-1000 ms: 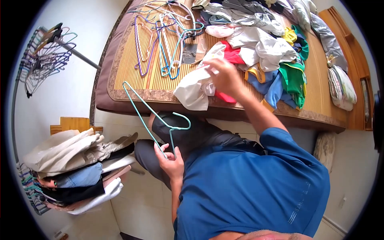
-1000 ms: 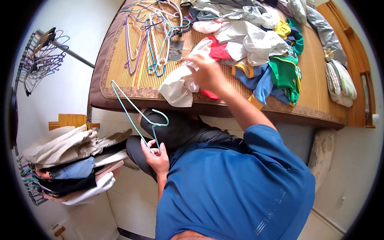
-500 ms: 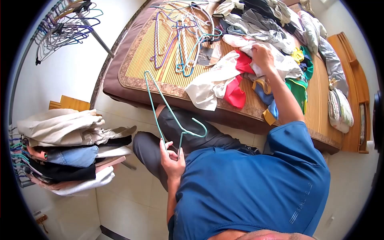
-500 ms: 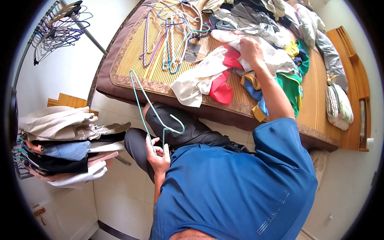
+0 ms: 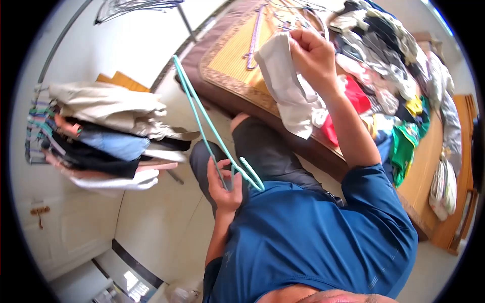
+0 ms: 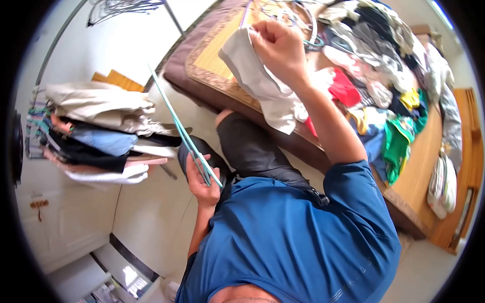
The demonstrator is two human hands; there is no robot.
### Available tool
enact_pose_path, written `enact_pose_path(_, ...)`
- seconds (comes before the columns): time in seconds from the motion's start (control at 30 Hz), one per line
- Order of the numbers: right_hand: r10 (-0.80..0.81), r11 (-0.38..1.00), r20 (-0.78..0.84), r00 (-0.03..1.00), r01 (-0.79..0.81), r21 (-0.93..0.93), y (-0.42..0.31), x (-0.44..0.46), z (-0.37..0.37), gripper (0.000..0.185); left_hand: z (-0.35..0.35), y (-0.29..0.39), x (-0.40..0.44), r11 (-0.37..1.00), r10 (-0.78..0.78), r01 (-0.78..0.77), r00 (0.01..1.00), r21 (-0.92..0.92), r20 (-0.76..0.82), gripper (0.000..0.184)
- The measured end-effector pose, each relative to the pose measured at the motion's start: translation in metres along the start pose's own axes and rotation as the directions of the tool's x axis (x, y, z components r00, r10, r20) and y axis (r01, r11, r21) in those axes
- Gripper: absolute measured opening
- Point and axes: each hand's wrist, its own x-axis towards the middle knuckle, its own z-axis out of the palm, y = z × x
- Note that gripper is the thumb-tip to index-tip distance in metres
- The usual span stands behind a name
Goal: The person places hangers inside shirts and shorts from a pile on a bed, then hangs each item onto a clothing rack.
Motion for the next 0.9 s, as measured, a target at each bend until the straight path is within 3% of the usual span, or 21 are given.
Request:
enact_pose_path(0.07, -0.072, 0.944, 0.058, 0.996, 0.087, -0.319, -0.002, -0.010, 0.024, 0.021, 0.003, 0.012, 0.006, 0.997, 0.005, -0.015, 0.991, -0.070, -0.137, 0.084)
enact_pose_path(0.1, -0.045, 0.931, 0.080, 0.996, 0.070, -0.357, -0.007, -0.016, 0.037, 0.023, 0.001, 0.015, 0.007, 1.000, 0.023, -0.025, 0.990, -0.014, -0.141, 0.085)
enact_pose_path(0.2, -0.243, 0.827, 0.145, 0.959, 0.283, -0.485, 0.015, -0.027, 0.054, 0.018, 0.001, 0.018, 0.010, 0.999, 0.018, -0.022, 0.990, -0.031, -0.136, 0.083)
enact_pose_path(0.27, -0.124, 0.836, 0.104, 0.987, 0.160, -0.524, 0.030, -0.038, 0.058, 0.024, 0.003, 0.026, 0.015, 0.999, 0.020, -0.022, 0.994, -0.026, -0.106, 0.083)
enact_pose_path(0.37, -0.077, 0.853, 0.090, 0.993, 0.112, -0.509, 0.042, -0.054, 0.048, 0.033, 0.008, 0.025, 0.020, 0.999, 0.044, -0.044, 0.998, -0.006, -0.053, 0.084)
enact_pose_path(0.47, -0.053, 0.856, 0.069, 0.996, 0.081, -0.510, 0.057, -0.062, 0.033, 0.038, 0.017, 0.027, 0.029, 0.999, -0.029, 0.029, 0.999, -0.015, -0.019, 0.085)
enact_pose_path(0.53, 0.008, 0.875, 0.055, 0.998, 0.019, -0.483, 0.046, -0.067, 0.023, 0.031, 0.025, 0.030, 0.037, 1.000, -0.020, 0.020, 1.000, 0.014, 0.003, 0.083)
enact_pose_path(0.63, -0.048, 0.905, -0.040, 0.998, 0.027, -0.425, 0.045, -0.080, 0.008, 0.020, 0.035, 0.038, 0.049, 0.999, -0.011, 0.010, 1.000, 0.031, 0.022, 0.084)
enact_pose_path(0.67, 0.093, 0.937, -0.007, 0.996, -0.090, -0.337, 0.036, -0.086, 0.000, 0.018, 0.039, 0.039, 0.053, 0.999, -0.008, 0.007, 1.000, 0.037, 0.020, 0.084)
enact_pose_path(0.73, 0.053, 0.997, 0.099, 0.994, -0.047, -0.059, 0.025, -0.101, -0.002, 0.018, 0.046, 0.044, 0.060, 0.995, 0.021, -0.022, 1.000, 0.093, 0.017, 0.085)
enact_pose_path(0.77, 0.160, 0.985, 0.225, 0.961, -0.170, 0.025, 0.020, -0.113, -0.006, 0.022, 0.050, 0.046, 0.062, 0.992, 0.021, -0.024, 0.999, 0.121, 0.024, 0.086)
enact_pose_path(0.8, 0.307, 0.935, 0.418, 0.855, -0.353, 0.035, 0.014, -0.122, -0.013, 0.035, 0.054, 0.047, 0.064, 0.988, 0.030, -0.034, 0.999, 0.149, 0.031, 0.086)
enact_pose_path(0.9, 0.186, 0.928, 0.622, 0.760, -0.344, 0.143, -0.003, -0.149, -0.006, 0.064, 0.065, 0.051, 0.061, 0.980, -0.076, 0.062, 0.995, 0.188, 0.068, 0.092)
